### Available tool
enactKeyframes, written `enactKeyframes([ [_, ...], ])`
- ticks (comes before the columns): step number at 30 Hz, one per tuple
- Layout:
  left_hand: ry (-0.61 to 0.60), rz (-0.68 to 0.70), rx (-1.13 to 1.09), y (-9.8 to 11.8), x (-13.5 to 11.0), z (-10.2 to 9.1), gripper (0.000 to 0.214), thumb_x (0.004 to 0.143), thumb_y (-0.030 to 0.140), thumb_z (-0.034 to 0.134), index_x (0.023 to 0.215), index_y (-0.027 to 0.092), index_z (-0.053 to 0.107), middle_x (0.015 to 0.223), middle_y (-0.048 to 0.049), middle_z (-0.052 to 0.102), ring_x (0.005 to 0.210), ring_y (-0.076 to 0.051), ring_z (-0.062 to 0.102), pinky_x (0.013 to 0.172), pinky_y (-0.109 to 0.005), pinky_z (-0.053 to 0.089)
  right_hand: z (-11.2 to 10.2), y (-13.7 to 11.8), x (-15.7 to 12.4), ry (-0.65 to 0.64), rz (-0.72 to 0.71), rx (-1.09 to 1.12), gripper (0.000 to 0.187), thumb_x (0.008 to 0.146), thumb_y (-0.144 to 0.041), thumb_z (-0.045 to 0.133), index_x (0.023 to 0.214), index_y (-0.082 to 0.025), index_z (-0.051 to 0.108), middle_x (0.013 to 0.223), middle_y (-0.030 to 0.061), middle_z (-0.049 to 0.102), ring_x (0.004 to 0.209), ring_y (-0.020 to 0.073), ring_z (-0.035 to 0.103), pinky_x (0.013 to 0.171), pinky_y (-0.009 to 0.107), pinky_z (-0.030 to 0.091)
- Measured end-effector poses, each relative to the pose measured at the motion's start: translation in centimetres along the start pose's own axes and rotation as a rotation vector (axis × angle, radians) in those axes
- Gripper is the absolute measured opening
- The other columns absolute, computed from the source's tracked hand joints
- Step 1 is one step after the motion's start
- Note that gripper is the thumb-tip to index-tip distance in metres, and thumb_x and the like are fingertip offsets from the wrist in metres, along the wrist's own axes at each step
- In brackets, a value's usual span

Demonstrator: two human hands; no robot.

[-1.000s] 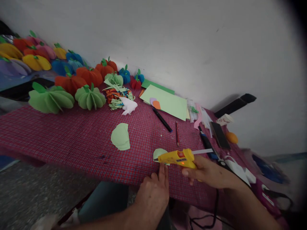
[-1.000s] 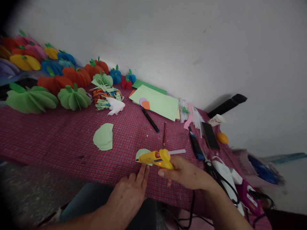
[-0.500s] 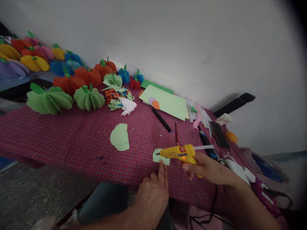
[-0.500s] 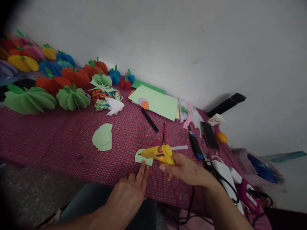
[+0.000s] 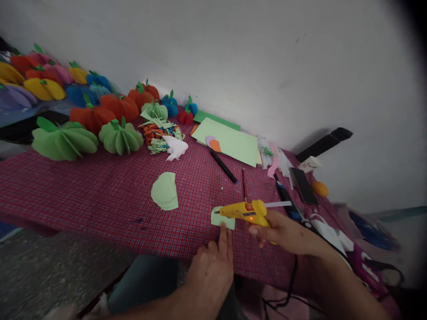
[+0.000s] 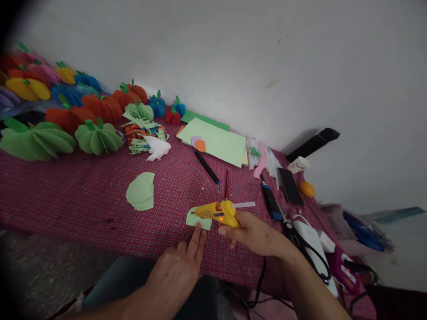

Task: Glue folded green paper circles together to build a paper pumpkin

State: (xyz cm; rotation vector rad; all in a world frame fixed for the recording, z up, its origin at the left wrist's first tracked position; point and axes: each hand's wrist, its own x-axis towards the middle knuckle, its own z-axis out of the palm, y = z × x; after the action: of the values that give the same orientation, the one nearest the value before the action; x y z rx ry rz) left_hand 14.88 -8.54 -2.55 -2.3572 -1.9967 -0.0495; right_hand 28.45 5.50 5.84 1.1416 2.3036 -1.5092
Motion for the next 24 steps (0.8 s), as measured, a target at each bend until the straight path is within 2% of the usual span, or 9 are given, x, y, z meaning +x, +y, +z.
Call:
enactKeyframes([
  [3, 0.006, 0.001, 0.002, 0.0, 0.0, 0.0, 0.05, 0.081, 0.018, 0.049, 0.13, 0.009, 0.046, 0.137, -0.0207, 0.039, 0.059, -0.016, 0.059, 0.041, -0.028, 0.049, -0.1, 0.2, -0.1, 0.01, -0.009, 0.003, 0.035, 0.083, -0.049, 0.051, 0.09, -0.015, 0.057, 0.07, -0.0001, 0.058, 0.058, 0.0119, 0.056, 0.052, 0.023, 0.044],
  [7, 0.01, 0.003, -0.001, 0.0, 0.0, -0.1, 0.05, 0.081, 0.018, 0.049, 0.13, 0.009, 0.046, 0.137, -0.0208, 0.039, 0.06, -0.016, 0.059, 0.042, -0.028, 0.05, -0.4, 0.6, -0.3, 0.035, 0.005, -0.003, 0.034, 0.084, -0.049, 0.051, 0.083, -0.015, 0.055, 0.065, -0.0014, 0.055, 0.058, 0.0114, 0.056, 0.052, 0.023, 0.044],
  [17, -0.002, -0.005, -0.001, 0.0, 0.0, -0.2, 0.051, 0.08, 0.018, 0.05, 0.13, 0.01, 0.046, 0.137, -0.0208, 0.038, 0.059, -0.016, 0.059, 0.041, -0.029, 0.05, -0.6, 0.6, -0.8, 0.063, 0.016, 0.014, 0.034, 0.083, -0.049, 0.052, 0.084, -0.015, 0.052, 0.069, -0.0016, 0.052, 0.06, 0.0106, 0.053, 0.054, 0.023, 0.046],
  [21, -0.026, 0.002, 0.001, -0.1, 0.1, -0.4, 0.051, 0.081, 0.018, 0.049, 0.131, 0.009, 0.045, 0.137, -0.0203, 0.039, 0.06, -0.016, 0.06, 0.043, -0.028, 0.051, -0.1, -0.2, -0.7, -0.002, 0.015, 0.015, 0.034, 0.084, -0.049, 0.05, 0.084, -0.015, 0.054, 0.068, -0.0009, 0.054, 0.058, 0.0108, 0.053, 0.055, 0.024, 0.047],
  [24, -0.035, 0.003, -0.004, -0.1, 0.0, -0.5, 0.05, 0.082, 0.019, 0.049, 0.131, 0.01, 0.045, 0.138, -0.0201, 0.038, 0.061, -0.016, 0.06, 0.043, -0.029, 0.052, 0.3, -0.3, -0.6, -0.034, 0.0, 0.039, 0.034, 0.083, -0.048, 0.052, 0.091, -0.015, 0.055, 0.072, -0.0005, 0.055, 0.06, 0.0113, 0.054, 0.058, 0.025, 0.048],
])
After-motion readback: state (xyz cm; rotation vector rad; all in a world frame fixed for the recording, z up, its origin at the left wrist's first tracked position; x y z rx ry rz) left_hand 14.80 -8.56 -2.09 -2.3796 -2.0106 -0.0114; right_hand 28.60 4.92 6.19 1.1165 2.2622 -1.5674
